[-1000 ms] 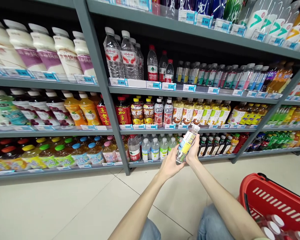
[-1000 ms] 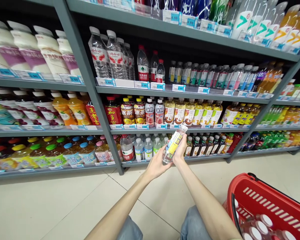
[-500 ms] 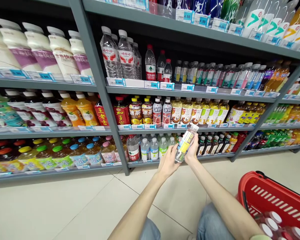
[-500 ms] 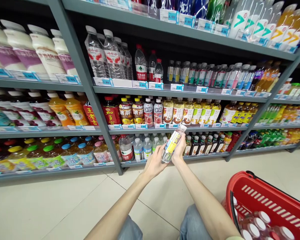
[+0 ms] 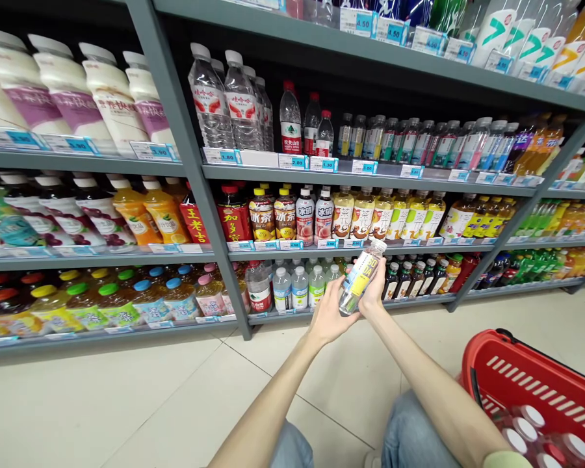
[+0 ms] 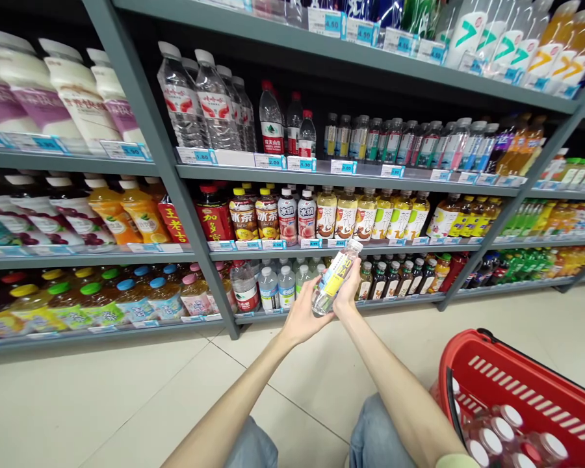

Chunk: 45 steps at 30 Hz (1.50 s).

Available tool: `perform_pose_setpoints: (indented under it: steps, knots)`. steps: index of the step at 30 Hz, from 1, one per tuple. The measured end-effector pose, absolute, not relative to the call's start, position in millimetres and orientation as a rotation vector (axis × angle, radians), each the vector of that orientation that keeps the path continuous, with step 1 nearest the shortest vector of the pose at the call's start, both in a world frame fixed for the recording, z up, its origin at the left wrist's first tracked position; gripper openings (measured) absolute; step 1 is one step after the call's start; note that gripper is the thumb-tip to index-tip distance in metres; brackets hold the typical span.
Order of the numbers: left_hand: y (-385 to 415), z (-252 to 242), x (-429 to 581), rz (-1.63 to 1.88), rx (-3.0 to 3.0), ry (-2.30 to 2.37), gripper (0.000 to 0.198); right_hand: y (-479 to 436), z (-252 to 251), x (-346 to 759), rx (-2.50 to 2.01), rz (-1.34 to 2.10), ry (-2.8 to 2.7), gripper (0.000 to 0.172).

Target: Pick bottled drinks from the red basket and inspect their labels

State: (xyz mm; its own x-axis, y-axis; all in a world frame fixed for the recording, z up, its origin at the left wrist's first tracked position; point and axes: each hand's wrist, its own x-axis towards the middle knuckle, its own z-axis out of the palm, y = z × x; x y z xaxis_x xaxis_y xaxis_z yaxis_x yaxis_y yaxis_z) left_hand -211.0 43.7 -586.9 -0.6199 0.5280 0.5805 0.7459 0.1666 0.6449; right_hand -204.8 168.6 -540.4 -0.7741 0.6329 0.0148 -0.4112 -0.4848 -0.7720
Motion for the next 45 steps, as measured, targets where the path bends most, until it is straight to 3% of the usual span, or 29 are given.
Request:
perform_pose_setpoints:
  steps: [5, 10, 13, 18, 22, 25, 29, 35, 45]
  knots:
    - [42, -584, -207, -1.752, -1.287, -2.203, 0.091, 166, -537, -202, -0.426, 2.251, -1.059, 0.076]
    - [40, -579, -211, -2.255, -1.246, -2.106, 0.066, 167, -536, -202, -0.483, 2.239, -1.044, 0.075]
    - [42, -578, -213, -2.514, -1.046, -2.112, 0.061, 166, -534, -201, -0.529, 2.272, -1.079, 0.078]
    - [46, -580, -210, -2.625, -1.029, -2.222, 0.062, 163, -532, -199, -0.419, 2.215, -1.106, 0.073]
    - [48, -583, -208, -2.506, -1.028, -2.213, 0.061, 163, -531, -202, -0.317, 2.282, -1.105, 0.071]
    - [46, -586, -211, -2.29, -0.935, -2.184, 0.05, 169, -527, -204, -0.308, 2.33, -1.042, 0.061]
    - [39, -586, -215, -1.986, -0.843, -2.141, 0.05, 180, -525, -202, -0.358, 2.462, -0.868, 0.051]
    - [37, -582, -213, -1.245, -1.102, -1.982, 0.038, 197, -532, -194, -0.304, 2.708, -0.445, 0.036]
    - [38, -582, -214, -0.947, -1.213, -1.923, 0.042, 199, -530, -189, -0.156, 2.721, -0.479, 0.02]
